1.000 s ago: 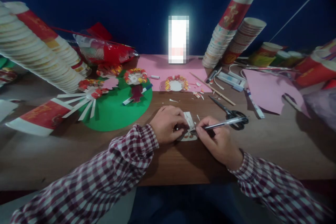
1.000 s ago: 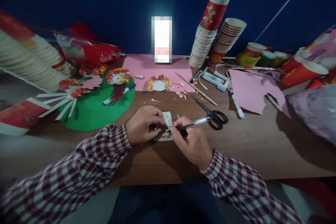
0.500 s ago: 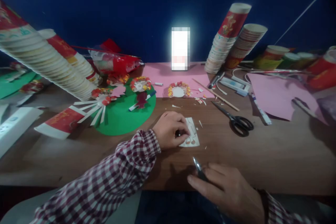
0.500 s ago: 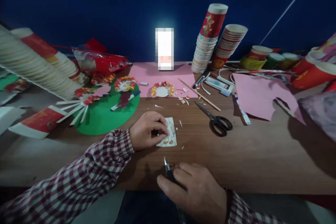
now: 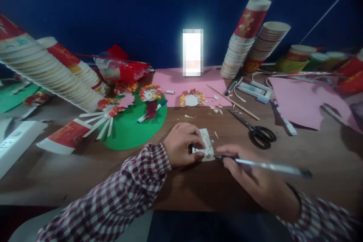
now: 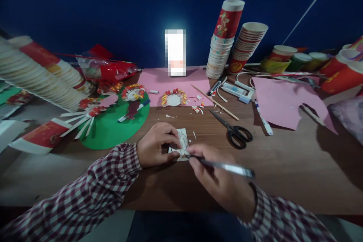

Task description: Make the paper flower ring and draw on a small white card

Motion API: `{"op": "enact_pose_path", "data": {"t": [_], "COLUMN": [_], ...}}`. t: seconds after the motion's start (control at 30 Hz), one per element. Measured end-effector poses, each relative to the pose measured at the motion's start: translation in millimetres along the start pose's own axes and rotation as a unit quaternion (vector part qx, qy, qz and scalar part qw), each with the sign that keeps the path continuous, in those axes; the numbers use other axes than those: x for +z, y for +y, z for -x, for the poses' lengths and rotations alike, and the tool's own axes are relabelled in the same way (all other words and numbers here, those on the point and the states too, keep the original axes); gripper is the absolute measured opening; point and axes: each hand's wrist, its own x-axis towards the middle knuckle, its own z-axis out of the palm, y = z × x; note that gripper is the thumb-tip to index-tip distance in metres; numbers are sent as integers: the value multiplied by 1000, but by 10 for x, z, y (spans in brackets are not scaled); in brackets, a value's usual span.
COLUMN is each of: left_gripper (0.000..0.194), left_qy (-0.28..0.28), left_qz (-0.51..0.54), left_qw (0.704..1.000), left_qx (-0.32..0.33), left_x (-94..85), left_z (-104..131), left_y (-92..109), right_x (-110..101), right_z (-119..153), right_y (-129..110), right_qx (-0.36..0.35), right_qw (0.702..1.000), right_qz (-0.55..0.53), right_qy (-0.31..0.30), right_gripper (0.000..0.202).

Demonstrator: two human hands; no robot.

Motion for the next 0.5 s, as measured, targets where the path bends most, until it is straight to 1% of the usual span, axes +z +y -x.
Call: {"op": "enact_pose_path", "data": {"t": [0.07, 0.1, 0.17, 0.27, 0.5], "left_gripper": [17, 17, 18, 18, 16], "left_qy": [-1, 0, 2, 2, 12], "left_qz": [-6, -9, -13, -11, -4], "left_qw": [1000, 1000, 1000, 1000, 1000], "left_qx": [-1, -2, -2, 3, 0], "left_x": [-6, -10, -21, -32, -9], "left_z": [1, 2, 6, 10, 13], "left_y": [8, 16, 33, 47, 33], "right_x": [22, 47, 103, 162, 172], "right_z": [-113, -155, -201, -195, -178], "right_y": [54, 83, 134, 174, 152], "right_qx": [62, 72, 70, 59, 54], "right_qw": [998, 997, 997, 998, 998], "right_qz": [-24, -24, -18, -14, -10], "right_qy": [-1, -4, -7, -6, -27], "right_gripper": [11, 11, 13, 15, 15]}}
